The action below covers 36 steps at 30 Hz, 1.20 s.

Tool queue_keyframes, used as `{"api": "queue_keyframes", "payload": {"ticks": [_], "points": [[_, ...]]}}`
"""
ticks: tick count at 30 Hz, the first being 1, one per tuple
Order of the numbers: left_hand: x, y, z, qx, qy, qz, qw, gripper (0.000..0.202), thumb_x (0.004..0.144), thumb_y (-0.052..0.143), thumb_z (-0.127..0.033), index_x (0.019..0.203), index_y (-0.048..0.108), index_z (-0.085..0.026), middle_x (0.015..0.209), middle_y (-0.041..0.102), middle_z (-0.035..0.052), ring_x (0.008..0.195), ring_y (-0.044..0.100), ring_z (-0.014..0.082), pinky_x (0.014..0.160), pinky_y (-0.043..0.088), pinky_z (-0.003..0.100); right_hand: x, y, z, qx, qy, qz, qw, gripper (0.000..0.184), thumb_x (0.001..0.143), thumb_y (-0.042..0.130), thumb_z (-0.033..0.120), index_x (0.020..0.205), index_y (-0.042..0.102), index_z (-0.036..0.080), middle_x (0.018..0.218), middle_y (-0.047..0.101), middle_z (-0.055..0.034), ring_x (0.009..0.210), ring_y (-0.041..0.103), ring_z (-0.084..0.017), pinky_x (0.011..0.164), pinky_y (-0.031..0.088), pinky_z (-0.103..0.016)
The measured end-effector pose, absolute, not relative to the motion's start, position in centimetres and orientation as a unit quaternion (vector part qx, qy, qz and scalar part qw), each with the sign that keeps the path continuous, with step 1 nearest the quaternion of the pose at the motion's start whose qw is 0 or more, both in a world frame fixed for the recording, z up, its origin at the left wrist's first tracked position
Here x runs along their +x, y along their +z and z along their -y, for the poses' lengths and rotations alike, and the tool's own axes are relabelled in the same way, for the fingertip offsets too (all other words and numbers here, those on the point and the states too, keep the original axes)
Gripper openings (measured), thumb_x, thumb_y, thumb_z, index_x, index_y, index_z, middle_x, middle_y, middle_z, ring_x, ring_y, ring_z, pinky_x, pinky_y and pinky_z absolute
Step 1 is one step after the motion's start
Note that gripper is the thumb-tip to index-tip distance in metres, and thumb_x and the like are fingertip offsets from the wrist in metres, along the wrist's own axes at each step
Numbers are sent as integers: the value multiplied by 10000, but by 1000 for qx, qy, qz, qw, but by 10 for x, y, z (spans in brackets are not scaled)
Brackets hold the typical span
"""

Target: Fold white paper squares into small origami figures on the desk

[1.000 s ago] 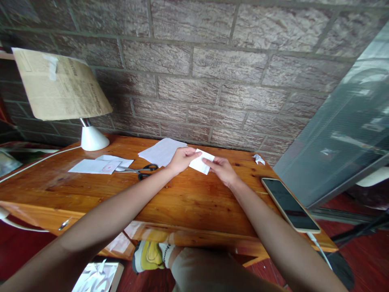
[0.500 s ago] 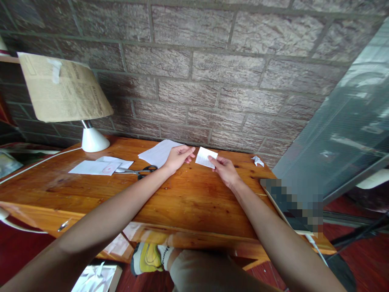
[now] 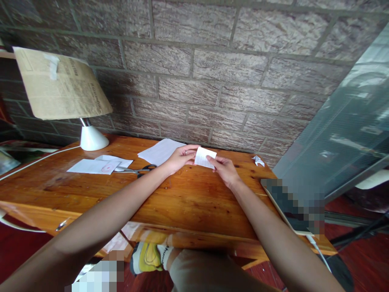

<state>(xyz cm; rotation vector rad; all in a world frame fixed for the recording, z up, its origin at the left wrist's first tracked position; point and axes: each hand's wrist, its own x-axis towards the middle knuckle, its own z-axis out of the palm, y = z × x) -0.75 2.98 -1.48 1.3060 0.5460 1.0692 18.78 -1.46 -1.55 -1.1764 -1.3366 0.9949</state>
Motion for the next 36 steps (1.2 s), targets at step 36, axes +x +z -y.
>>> {"api": "queue_keyframes", "payload": {"ticks": [36], "points": [[-13,-9,-29,585,450,-193,647,472,711,797,-323,1146,659,-200,1025,723,91,892,694,212,776,540,343,184,-14,18,-482,507,508,502,418,714,714,591,828,742,189,838,753,-51,723,675,-167,659,524,-265]]}}
